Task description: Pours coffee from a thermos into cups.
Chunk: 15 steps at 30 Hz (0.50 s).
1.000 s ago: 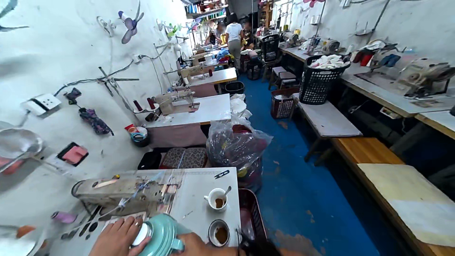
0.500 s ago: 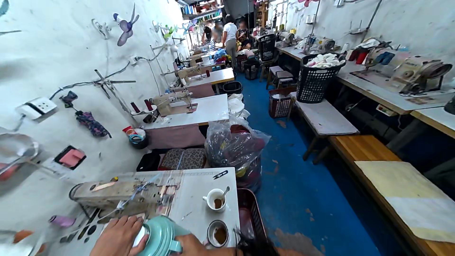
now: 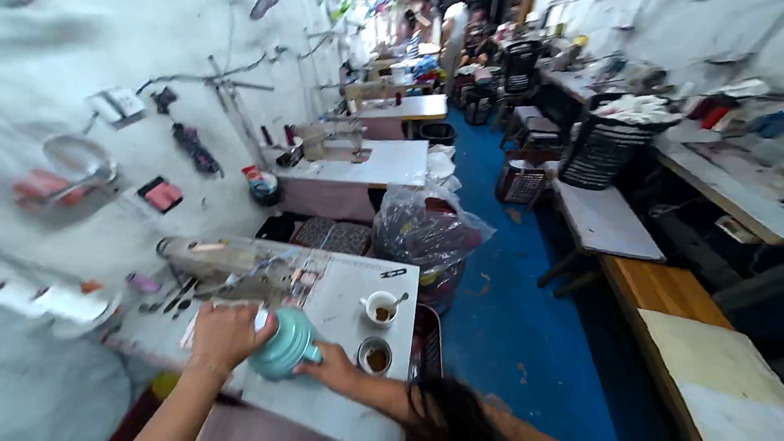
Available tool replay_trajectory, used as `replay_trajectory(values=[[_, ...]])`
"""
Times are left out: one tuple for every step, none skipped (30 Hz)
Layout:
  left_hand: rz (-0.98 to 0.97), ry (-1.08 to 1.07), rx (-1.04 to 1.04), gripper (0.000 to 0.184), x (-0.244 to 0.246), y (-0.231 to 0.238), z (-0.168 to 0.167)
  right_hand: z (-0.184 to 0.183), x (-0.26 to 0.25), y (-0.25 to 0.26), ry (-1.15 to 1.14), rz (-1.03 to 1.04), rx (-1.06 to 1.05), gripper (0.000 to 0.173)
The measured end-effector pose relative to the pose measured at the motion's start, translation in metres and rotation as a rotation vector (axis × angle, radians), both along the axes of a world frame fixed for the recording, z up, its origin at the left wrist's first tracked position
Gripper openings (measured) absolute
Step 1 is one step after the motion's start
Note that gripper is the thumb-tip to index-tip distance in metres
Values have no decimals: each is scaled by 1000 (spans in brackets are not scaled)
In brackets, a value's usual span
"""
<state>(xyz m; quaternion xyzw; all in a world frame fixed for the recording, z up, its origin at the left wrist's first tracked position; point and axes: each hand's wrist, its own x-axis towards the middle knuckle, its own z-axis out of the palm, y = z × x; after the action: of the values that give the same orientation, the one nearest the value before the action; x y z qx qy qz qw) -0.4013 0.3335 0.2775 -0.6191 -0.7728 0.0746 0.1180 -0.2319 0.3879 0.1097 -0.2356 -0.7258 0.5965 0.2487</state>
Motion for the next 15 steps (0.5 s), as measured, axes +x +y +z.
replay_trajectory(values=[[106,-50,-46,75,8,-2,7,2,0,-2,1,-12,3,38],[206,-101,-69,74,13,-3,13,2,0,-5,5,-25,9,37],[305,-163,-81,73,15,-4,20,1,-2,-8,22,-43,17,37],[388,-229,-80,74,15,-7,29,0,-2,-10,40,-57,15,37],[433,-280,-46,75,13,-12,37,-1,-4,-12,54,-68,14,37],[458,-336,18,76,9,-19,44,-3,-5,-12,61,-77,17,36],[489,-429,94,77,5,-26,50,-5,-6,-11,58,-84,19,35],[534,-562,189,78,1,-36,52,-5,-6,-11,46,-90,14,35],[587,-711,306,80,-5,-47,48,-4,-6,-11,36,-95,0,34],[630,-855,448,81,-12,-59,38,-2,-7,-10,40,-107,-10,32],[643,-988,599,78,-17,-72,23,0,-10,-9,54,-121,-15,29],[633,-1113,734,71,-18,-86,8,3,-12,-8,70,-134,-18,26],[613,-1237,839,64,-14,-101,-7,7,-15,-8,79,-144,-17,24],[598,-1347,922,61,-8,-119,-23,11,-17,-8,79,-151,-16,22],[583,-1417,967,60,-4,-138,-41,15,-18,-8,78,-154,-15,21]])
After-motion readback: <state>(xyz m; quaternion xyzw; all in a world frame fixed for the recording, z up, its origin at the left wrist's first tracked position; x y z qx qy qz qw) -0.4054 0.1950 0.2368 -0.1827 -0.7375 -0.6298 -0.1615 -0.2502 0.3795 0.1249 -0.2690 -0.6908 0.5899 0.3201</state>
